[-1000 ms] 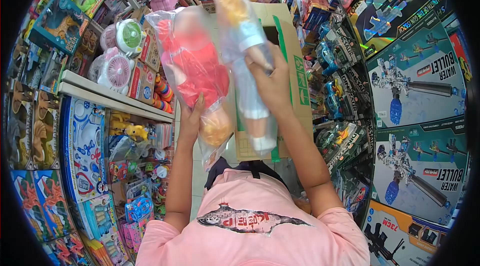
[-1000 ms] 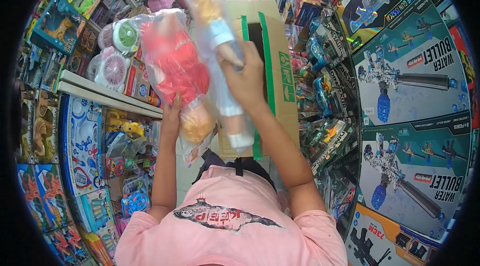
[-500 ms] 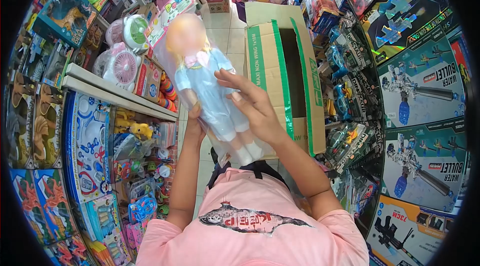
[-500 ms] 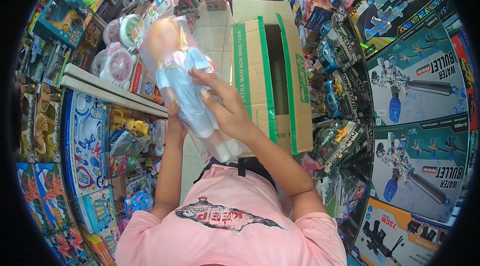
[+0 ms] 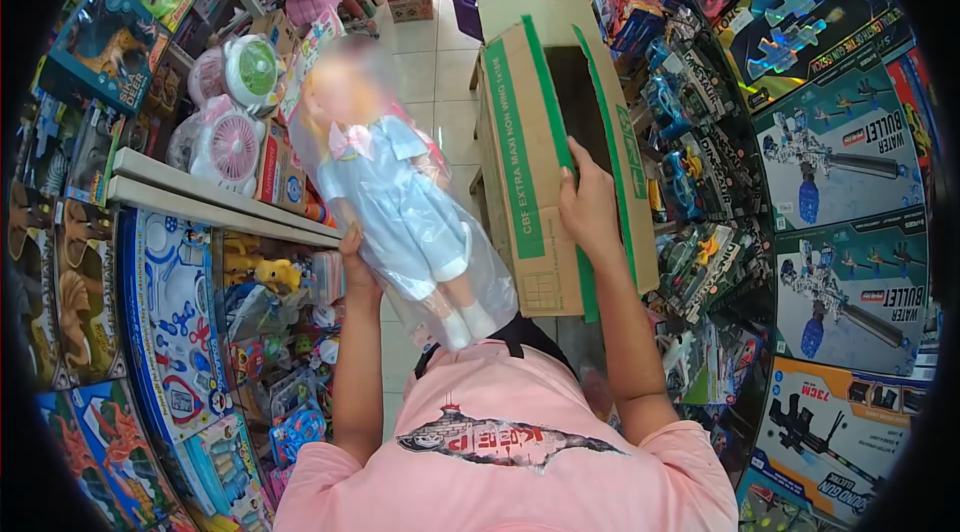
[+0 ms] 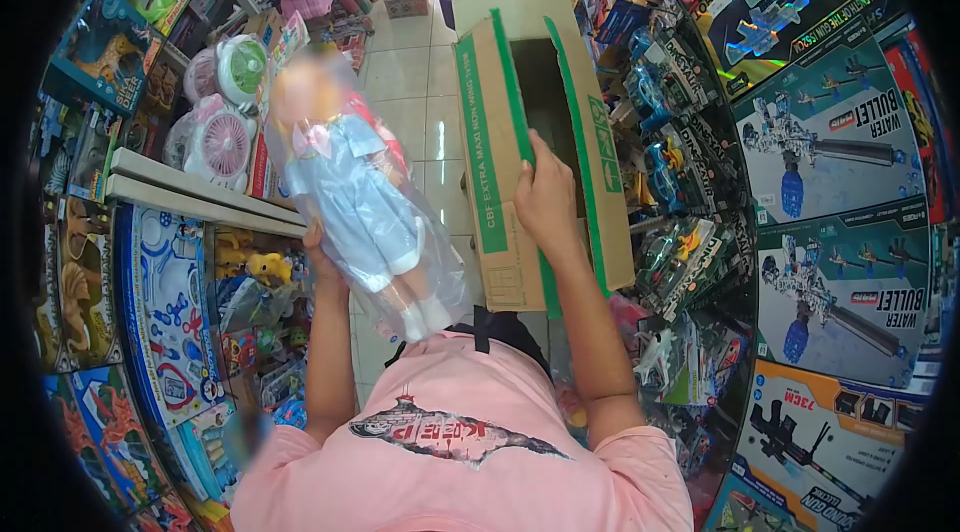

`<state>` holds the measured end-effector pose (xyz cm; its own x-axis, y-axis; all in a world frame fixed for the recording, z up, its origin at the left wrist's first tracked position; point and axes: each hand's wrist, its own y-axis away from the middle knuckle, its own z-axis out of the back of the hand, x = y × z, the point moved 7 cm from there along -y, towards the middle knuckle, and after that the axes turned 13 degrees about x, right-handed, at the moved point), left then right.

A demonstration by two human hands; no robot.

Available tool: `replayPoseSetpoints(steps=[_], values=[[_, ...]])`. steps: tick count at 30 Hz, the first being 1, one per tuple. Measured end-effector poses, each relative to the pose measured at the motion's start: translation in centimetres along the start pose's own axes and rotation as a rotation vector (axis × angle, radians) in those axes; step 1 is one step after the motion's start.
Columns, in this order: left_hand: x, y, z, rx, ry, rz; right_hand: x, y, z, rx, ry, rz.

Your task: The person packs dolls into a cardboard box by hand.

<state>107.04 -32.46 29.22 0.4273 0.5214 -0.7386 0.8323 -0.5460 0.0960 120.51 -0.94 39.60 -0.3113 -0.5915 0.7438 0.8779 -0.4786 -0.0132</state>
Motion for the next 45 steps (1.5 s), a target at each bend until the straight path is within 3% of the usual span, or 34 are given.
replayPoseSetpoints(steps=[1,3,5,7,11,13,14,16,17,19,20,26,29,32,34,38,43,45], values=[[-0.6,0.1,0.6,-0.010,-0.031,-0.004,1.1,0.2,0.1,-0.001,0.001,-0.004],[-1.3,-0.1,1.8,0.019,-0.007,-0.040,4.4,0.4,-1.2,0.162,-0.292,0.154],[-2.4,0.1,2.4,0.043,0.017,-0.080,5.9,0.5,-3.3,0.245,-0.342,0.134],[-4.1,0.7,3.1,-0.013,-0.124,-0.115,6.7,0.3,-6.1,0.217,-0.085,0.269],[-4.6,1.3,4.5,-0.030,-0.148,-0.112,4.6,0.1,-12.1,0.307,0.105,0.193],[-4.2,1.3,4.8,-0.021,-0.141,-0.101,4.0,0.3,-13.6,0.152,0.546,0.191],[-4.0,1.3,5.0,-0.021,-0.140,-0.101,3.9,0.4,-14.0,0.151,0.547,0.191],[-3.4,1.1,4.7,0.018,-0.162,-0.053,3.4,0.7,-11.6,-0.099,0.411,-0.071],[-3.3,1.2,4.6,0.018,-0.162,-0.052,3.3,0.4,-11.2,-0.098,0.411,-0.071],[-3.4,1.3,2.6,0.119,-0.149,-0.047,0.4,-0.7,-12.1,0.215,0.080,-0.266],[-3.1,1.3,2.6,0.117,-0.150,-0.044,-0.6,-1.0,-12.1,0.217,0.079,-0.268],[-1.6,0.8,0.8,0.080,-0.132,-0.018,-3.0,-2.3,-11.5,0.172,0.131,-0.102],[-0.4,0.5,-0.5,0.035,-0.123,0.021,-2.7,-2.1,-11.2,0.197,0.061,-0.126],[0.9,-0.6,-0.1,0.063,-0.079,-0.002,-3.3,-1.7,-11.1,0.094,-0.038,-0.020],[1.6,-1.9,2.8,0.241,-0.270,-0.086,-3.0,-1.4,-10.2,0.055,-0.138,0.146],[2.3,-2.7,1.0,0.143,-0.349,-0.076,-2.6,0.4,-5.7,0.135,-0.236,0.112],[3.5,-3.6,-7.5,0.190,-0.340,0.094,-4.3,2.4,1.3,-0.264,-0.084,0.168],[4.0,-3.4,-10.7,0.204,-0.337,0.162,-5.1,2.7,3.7,-0.315,-0.098,0.126]])
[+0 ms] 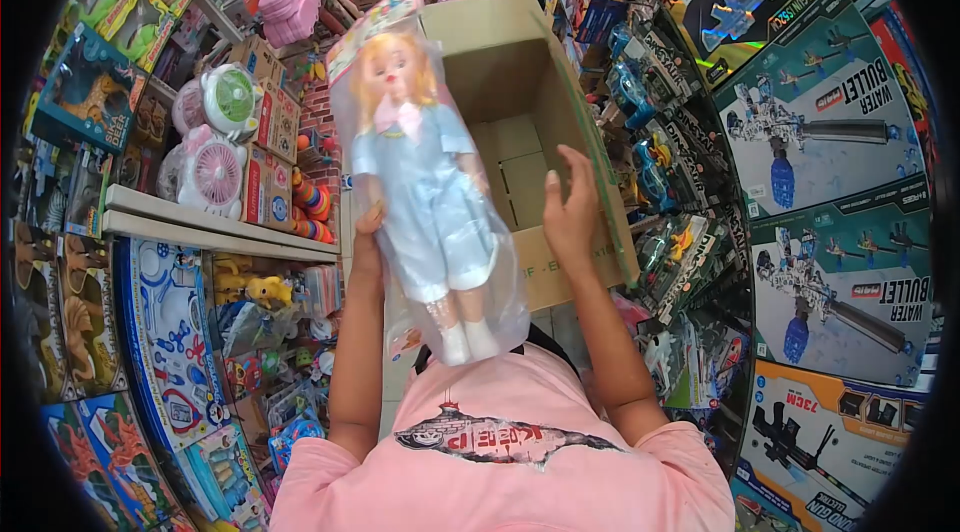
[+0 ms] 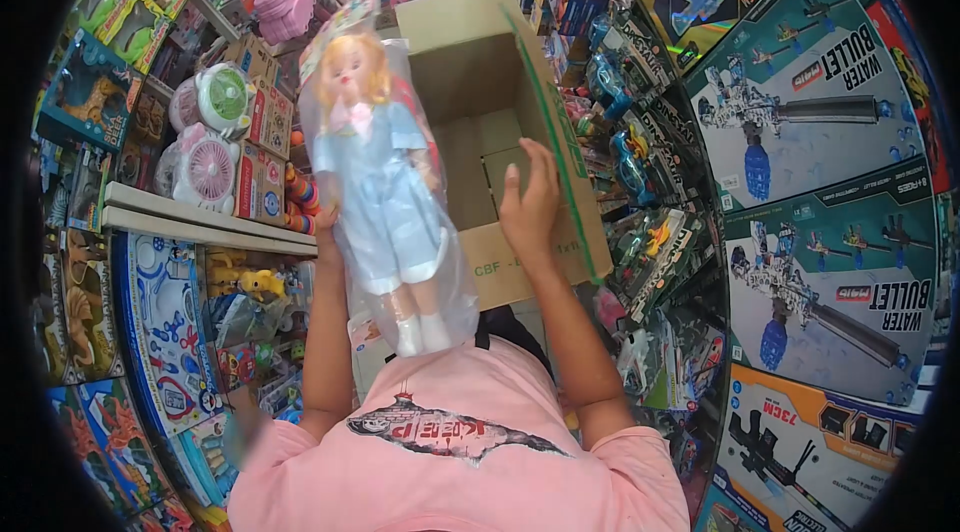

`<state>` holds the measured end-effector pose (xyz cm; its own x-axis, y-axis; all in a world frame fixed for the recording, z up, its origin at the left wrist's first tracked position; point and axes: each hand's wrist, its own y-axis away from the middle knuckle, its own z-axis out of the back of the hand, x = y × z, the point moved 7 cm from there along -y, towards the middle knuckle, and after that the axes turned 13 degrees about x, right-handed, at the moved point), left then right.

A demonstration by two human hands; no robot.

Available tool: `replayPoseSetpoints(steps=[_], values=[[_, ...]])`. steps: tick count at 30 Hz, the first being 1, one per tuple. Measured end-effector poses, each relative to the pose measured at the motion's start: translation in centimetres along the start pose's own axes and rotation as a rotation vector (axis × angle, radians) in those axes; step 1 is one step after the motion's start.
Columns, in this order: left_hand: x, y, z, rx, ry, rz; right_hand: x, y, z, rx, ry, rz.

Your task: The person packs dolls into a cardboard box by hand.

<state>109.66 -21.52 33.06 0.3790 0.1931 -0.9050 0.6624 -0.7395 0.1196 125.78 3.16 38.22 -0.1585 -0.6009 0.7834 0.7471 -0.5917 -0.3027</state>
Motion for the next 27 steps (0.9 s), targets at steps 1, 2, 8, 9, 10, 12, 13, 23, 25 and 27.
replayPoseSetpoints(steps=[1,2,8,9,10,12,13,23,25,27], values=[[-0.5,-0.1,-1.1,0.012,0.005,0.031,-0.3,-0.3,1.2,-0.052,-0.002,-0.039],[-0.3,-0.7,-2.0,0.010,0.003,0.031,-0.3,-0.6,1.8,-0.051,-0.004,-0.040],[3.6,-4.8,-5.5,0.084,0.028,0.099,-2.3,-1.4,-0.6,0.502,-1.115,-0.397],[3.4,-4.7,-6.4,0.073,-0.015,0.047,-1.8,-1.5,-1.2,0.524,-0.939,-0.317],[3.0,-4.7,-7.1,0.062,-0.059,-0.005,-1.6,-1.6,-1.7,0.526,-0.940,-0.318],[3.0,-4.5,-7.8,0.060,0.028,0.027,-2.2,-1.5,-2.7,0.668,-0.407,-0.428],[3.0,-4.1,-7.7,0.037,0.049,0.037,-3.6,-1.4,-3.7,0.677,-0.559,-0.476],[5.4,-0.2,-3.1,-0.100,0.276,0.069,-18.4,-7.3,-11.6,0.727,-0.573,-0.589],[7.4,0.6,-1.4,-0.109,0.402,0.104,-19.1,-8.1,-13.9,0.829,-0.433,-0.653],[8.8,1.3,-0.3,-0.126,0.533,0.134,-16.7,-8.4,-14.2,0.919,-0.355,-0.616]])
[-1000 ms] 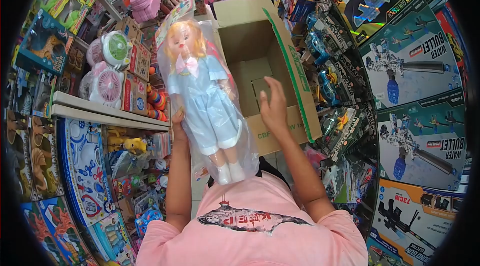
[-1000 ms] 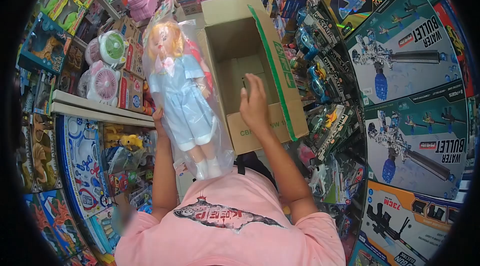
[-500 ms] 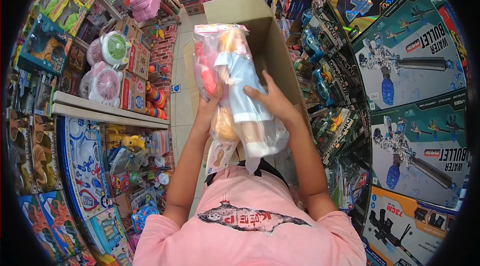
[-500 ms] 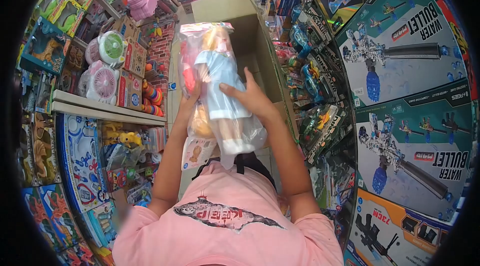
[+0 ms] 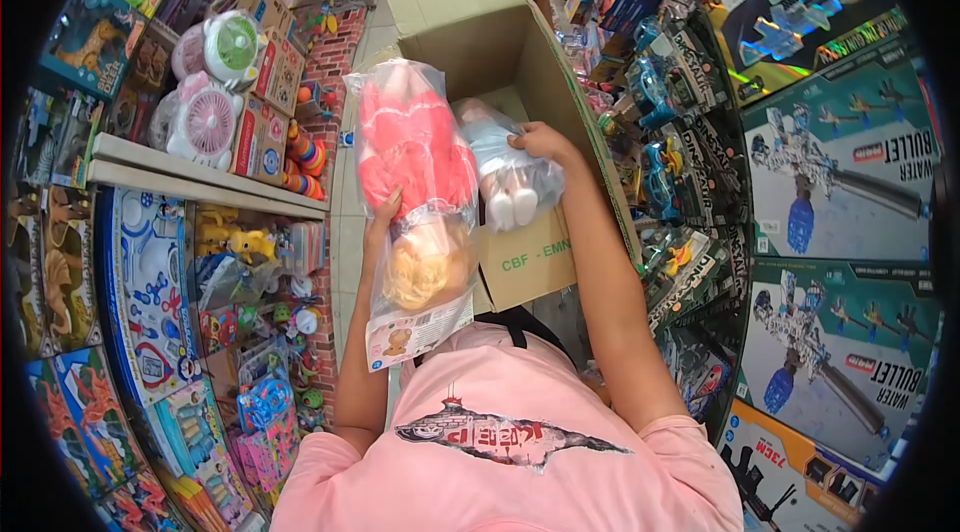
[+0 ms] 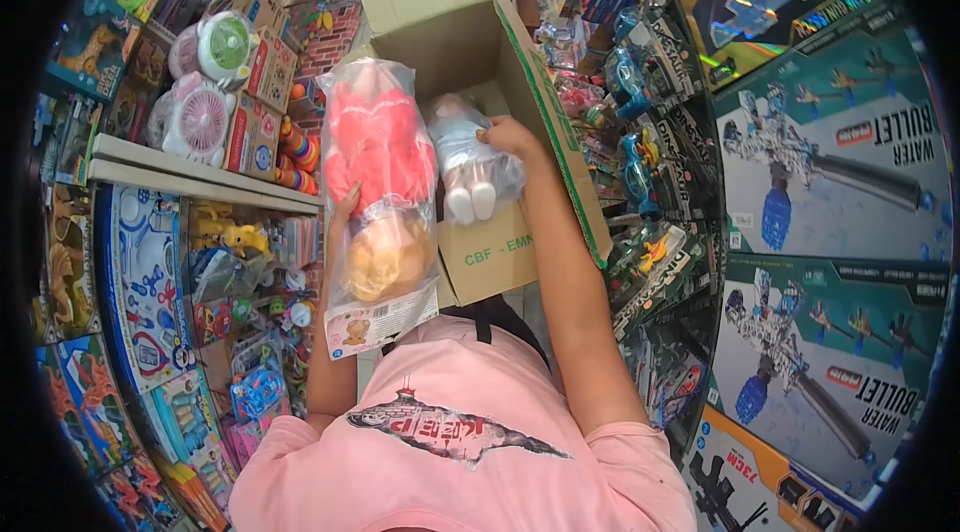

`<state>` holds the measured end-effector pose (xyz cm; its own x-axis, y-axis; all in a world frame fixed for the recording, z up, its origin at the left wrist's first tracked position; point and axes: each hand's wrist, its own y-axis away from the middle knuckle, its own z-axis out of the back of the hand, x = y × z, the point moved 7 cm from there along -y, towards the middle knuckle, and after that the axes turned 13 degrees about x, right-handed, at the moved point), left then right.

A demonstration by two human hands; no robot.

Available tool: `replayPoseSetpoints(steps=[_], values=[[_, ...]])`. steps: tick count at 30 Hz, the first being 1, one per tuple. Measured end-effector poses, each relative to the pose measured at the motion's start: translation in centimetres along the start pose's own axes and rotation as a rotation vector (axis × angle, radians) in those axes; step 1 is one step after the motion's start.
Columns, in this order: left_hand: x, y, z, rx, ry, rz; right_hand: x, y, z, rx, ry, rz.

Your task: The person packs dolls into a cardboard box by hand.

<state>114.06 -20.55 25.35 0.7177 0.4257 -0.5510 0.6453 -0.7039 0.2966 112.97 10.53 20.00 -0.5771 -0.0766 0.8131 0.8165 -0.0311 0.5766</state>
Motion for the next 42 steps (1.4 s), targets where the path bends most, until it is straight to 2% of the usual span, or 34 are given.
replayPoseSetpoints(steps=[1,5,7,8,10,12,14,15,17,19,21,22,24,27,28,30,31,33,34,36,38,40,41,42], values=[[0.2,0.3,0.6,-0.020,0.037,0.019,0.6,0.0,-0.7,0.053,0.095,-0.010],[0.8,1.5,2.7,-0.106,0.186,0.084,-3.6,-5.1,-1.9,0.184,0.029,-0.199],[0.3,1.3,2.9,-0.098,0.200,0.013,-4.9,-6.9,-2.2,0.251,0.550,-0.294],[0.0,1.1,2.7,-0.079,0.207,-0.051,-6.3,-7.8,-2.7,0.267,0.555,-0.299],[-0.4,0.7,1.8,-0.084,0.243,-0.068,-9.3,-9.4,-3.4,0.280,0.879,-0.330],[-0.7,0.4,1.0,-0.087,0.276,-0.086,-12.4,-8.6,-4.9,0.312,0.982,-0.411],[-1.2,0.1,1.0,-0.131,0.189,-0.136,-22.4,-12.9,-5.7,0.431,1.134,-0.410],[-0.6,-0.3,2.4,-0.140,0.193,-0.140,-21.9,-11.6,-7.1,0.442,1.138,-0.409],[-0.1,-0.6,6.0,-0.231,-0.174,-0.247,-20.7,-8.3,-9.5,0.386,0.877,-0.384],[-1.0,-0.8,4.6,-0.241,-0.169,-0.242,-21.2,-7.4,-9.5,0.392,0.838,-0.384],[-1.3,-0.8,3.7,-0.241,-0.168,-0.227,-21.9,-7.5,-9.0,0.321,0.661,-0.261],[-1.3,-1.0,3.6,-0.240,-0.152,-0.212,-22.3,-7.7,-8.9,0.318,0.655,-0.265],[-1.3,-1.4,3.2,-0.233,-0.123,-0.177,-21.1,-8.1,-8.6,0.254,0.527,-0.051],[-1.5,-2.2,2.3,-0.208,-0.088,-0.132,-20.6,-9.3,-8.0,0.322,0.554,-0.153],[-1.7,-2.4,1.9,-0.198,-0.080,-0.118,-18.7,-9.4,-7.9,0.308,0.545,-0.150],[-2.2,-2.6,1.1,-0.175,-0.063,-0.095,-14.0,-7.7,-7.9,0.399,0.715,-0.372],[-2.5,-2.7,0.6,-0.162,-0.053,-0.088,-11.6,-6.7,-7.8,0.383,0.712,-0.365],[-3.0,-3.0,-0.4,-0.131,-0.034,-0.071,-5.9,-4.6,-6.1,0.116,0.705,-0.183],[-3.2,-3.2,-1.0,-0.114,-0.026,-0.060,-4.4,-3.0,-5.6,0.095,0.701,-0.178],[-3.7,-3.8,-2.0,-0.080,-0.008,-0.041,2.4,2.6,-4.1,-0.324,0.689,0.353],[-3.8,-3.8,-2.8,-0.060,0.016,-0.020,9.2,11.3,-3.4,-0.623,0.630,0.678],[-3.6,-3.8,-3.5,-0.047,0.043,0.003,11.5,17.4,-2.5,-0.969,0.986,0.567],[-3.5,-3.7,-3.9,-0.043,0.056,0.019,11.8,18.8,-2.2,-0.978,0.986,0.562],[-3.2,-3.8,-4.5,-0.034,0.053,0.023,11.7,20.1,-1.4,-1.110,1.039,0.368]])
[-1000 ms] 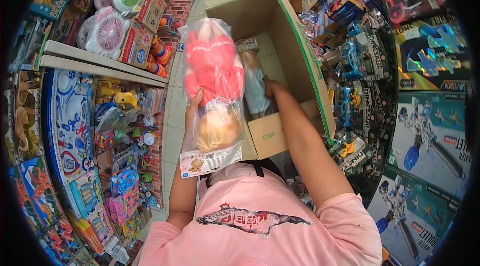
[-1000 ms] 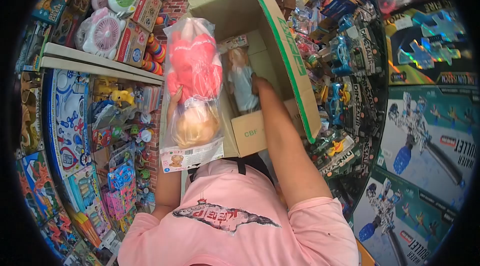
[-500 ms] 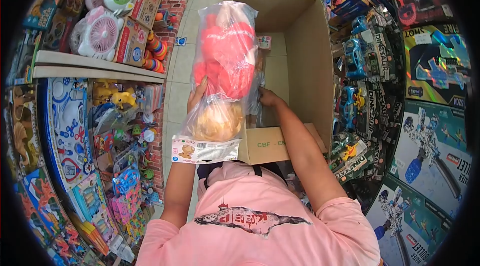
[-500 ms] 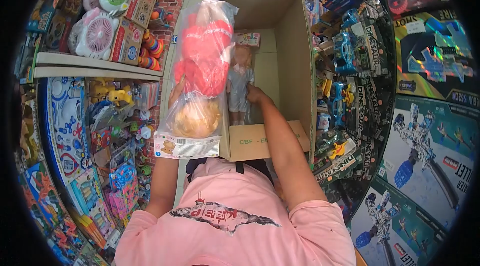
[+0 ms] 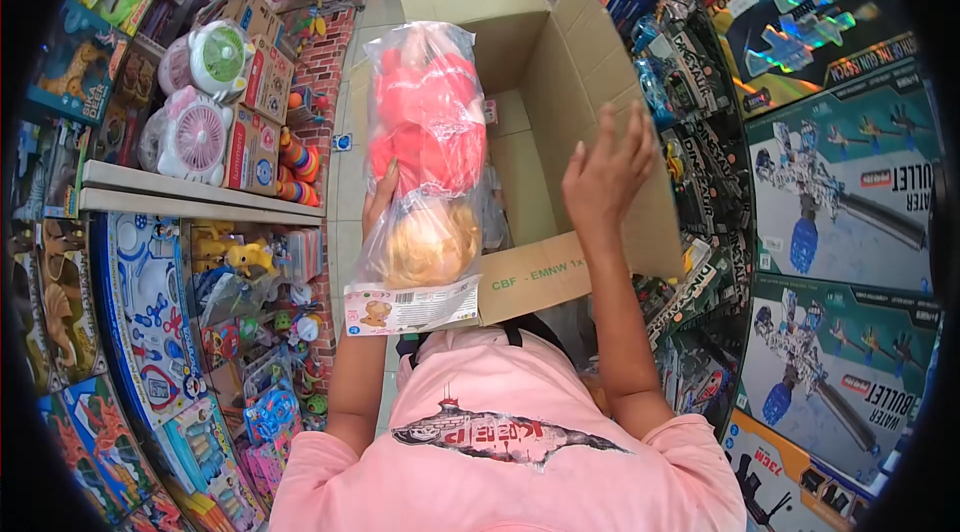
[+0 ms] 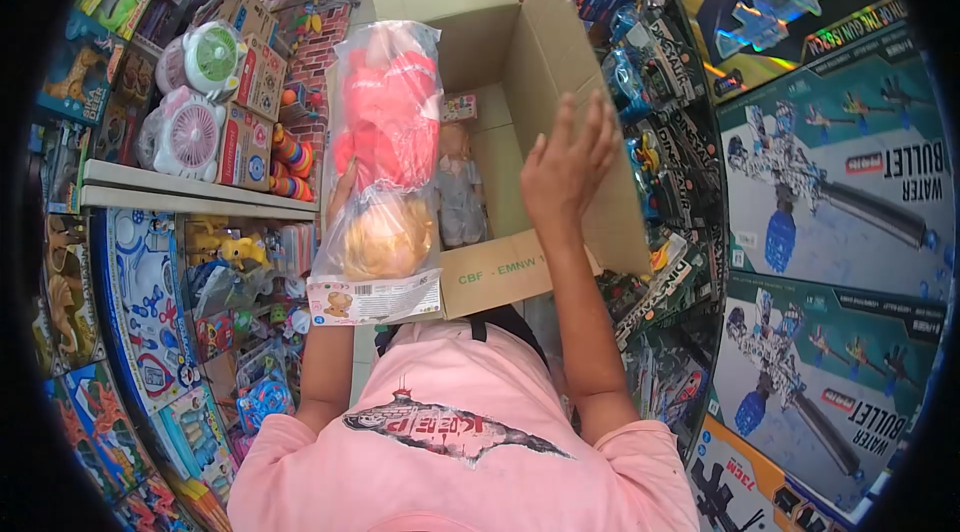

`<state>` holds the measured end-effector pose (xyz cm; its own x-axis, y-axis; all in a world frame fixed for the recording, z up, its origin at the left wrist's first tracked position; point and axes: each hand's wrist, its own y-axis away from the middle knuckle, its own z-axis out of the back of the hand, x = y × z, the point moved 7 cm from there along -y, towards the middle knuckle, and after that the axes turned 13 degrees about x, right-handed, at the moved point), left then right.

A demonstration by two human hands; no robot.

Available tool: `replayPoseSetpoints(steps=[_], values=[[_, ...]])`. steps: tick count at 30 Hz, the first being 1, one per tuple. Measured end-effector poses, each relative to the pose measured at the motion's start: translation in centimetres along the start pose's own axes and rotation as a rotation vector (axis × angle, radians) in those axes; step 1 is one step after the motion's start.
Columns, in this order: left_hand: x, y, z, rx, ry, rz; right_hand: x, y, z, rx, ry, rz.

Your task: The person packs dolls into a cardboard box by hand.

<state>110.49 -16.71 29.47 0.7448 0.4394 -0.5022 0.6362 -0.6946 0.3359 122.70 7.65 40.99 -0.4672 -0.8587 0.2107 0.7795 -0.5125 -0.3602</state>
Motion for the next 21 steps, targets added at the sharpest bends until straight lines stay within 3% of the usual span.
replayPoseSetpoints(steps=[1,2,4,11,13,16,21], values=[[0.2,-0.3,-1.0,0.045,-0.030,-0.021,-1.2,0.3,0.8,-0.010,0.157,-0.152],[0.3,-0.6,-1.8,0.090,-0.061,-0.040,-2.1,0.7,0.5,-0.016,0.160,-0.160],[0.9,-1.5,-1.7,0.145,-0.112,-0.077,-4.9,1.4,-2.4,0.206,0.164,-0.299],[-0.5,-2.8,-0.5,0.165,-0.216,-0.117,-3.5,2.6,-4.1,0.335,0.091,-0.237],[-1.5,-3.1,-0.2,0.177,-0.283,-0.120,-2.6,3.0,-1.4,0.111,0.196,-0.348],[-3.2,-3.0,0.4,0.152,-0.377,-0.116,-3.2,3.9,-0.9,0.050,0.226,-0.435],[-4.7,-3.5,1.8,0.149,-0.396,-0.106,-2.4,5.1,-3.7,0.277,0.237,-0.472]])
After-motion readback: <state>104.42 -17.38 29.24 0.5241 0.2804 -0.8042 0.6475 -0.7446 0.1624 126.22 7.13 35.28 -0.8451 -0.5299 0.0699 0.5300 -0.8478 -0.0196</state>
